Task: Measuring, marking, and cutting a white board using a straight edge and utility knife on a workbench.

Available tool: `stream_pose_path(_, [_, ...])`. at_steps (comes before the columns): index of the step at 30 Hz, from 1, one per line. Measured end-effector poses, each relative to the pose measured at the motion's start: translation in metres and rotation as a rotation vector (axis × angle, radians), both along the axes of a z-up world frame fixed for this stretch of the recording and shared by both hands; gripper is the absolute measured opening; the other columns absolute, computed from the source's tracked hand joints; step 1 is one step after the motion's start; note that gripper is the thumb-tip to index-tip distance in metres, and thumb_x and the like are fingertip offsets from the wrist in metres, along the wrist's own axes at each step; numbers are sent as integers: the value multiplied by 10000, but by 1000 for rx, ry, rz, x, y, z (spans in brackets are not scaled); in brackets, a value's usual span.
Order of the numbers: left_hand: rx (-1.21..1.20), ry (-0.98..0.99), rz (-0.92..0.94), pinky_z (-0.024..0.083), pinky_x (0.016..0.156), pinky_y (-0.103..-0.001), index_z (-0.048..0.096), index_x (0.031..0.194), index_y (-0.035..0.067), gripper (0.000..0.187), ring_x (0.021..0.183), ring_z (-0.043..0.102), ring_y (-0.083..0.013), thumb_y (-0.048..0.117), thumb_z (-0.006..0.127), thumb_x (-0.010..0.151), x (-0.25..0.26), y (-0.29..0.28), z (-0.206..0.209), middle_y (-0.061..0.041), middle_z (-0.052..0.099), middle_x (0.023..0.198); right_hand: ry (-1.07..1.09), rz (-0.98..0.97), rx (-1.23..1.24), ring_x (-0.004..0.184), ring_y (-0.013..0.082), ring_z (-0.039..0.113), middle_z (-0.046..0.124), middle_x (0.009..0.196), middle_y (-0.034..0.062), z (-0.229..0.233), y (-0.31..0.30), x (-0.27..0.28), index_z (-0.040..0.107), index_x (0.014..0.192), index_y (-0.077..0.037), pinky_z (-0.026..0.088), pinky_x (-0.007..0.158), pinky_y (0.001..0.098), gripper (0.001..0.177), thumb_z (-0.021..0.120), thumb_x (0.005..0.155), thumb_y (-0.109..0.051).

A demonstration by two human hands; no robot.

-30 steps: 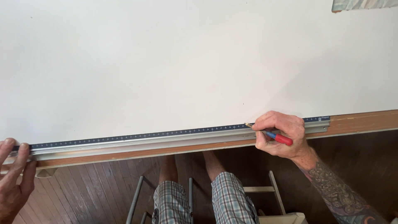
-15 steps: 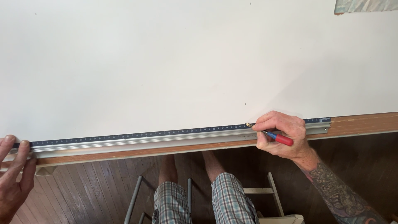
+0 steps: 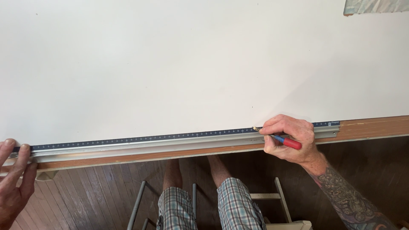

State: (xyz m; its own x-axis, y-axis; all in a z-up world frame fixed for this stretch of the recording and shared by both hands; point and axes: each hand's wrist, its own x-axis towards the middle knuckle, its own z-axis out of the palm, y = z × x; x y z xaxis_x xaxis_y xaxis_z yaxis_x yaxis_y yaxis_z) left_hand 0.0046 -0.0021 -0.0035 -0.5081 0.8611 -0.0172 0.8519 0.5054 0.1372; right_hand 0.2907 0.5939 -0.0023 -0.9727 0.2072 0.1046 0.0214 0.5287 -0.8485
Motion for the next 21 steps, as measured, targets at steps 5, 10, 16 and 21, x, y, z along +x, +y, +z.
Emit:
stream_pose_path(5, [45, -58, 25, 551, 1240, -624, 689, 1416, -175, 421, 1425, 636, -595, -126, 761, 1005, 0, -2, -4, -416, 573, 1618, -7, -4, -1, 695, 198, 716, 716, 792, 97, -1, 0, 1, 698, 835, -19, 567, 623, 224, 204, 656, 681, 107])
stream_pose_path(10, [33, -5, -2, 586, 1225, -612, 731, 1378, -172, 394, 1412, 673, -579, -105, 796, 995, 1, 1, -1, -409, 604, 1606, 12, -8, -3, 672, 197, 711, 712, 772, 98, -2, -1, 2, 699, 817, -9, 567, 594, 218, 212, 644, 667, 130])
stream_pose_path(16, [-11, -1, -2, 576, 1259, -613, 706, 1379, -156, 394, 1429, 653, -558, -87, 771, 996, -2, -1, -2, -375, 617, 1543, 4, -5, -7, 686, 194, 720, 722, 789, 96, -3, 0, 2, 699, 829, -15, 570, 597, 211, 211, 646, 674, 118])
stream_pose_path(21, [38, -47, 5, 563, 1238, -643, 675, 1398, -170, 418, 1430, 614, -582, -118, 755, 992, 0, 6, 1, -384, 575, 1558, 3, -2, 12, 691, 189, 724, 723, 789, 98, 0, 0, 0, 701, 831, -15, 577, 604, 206, 220, 638, 671, 122])
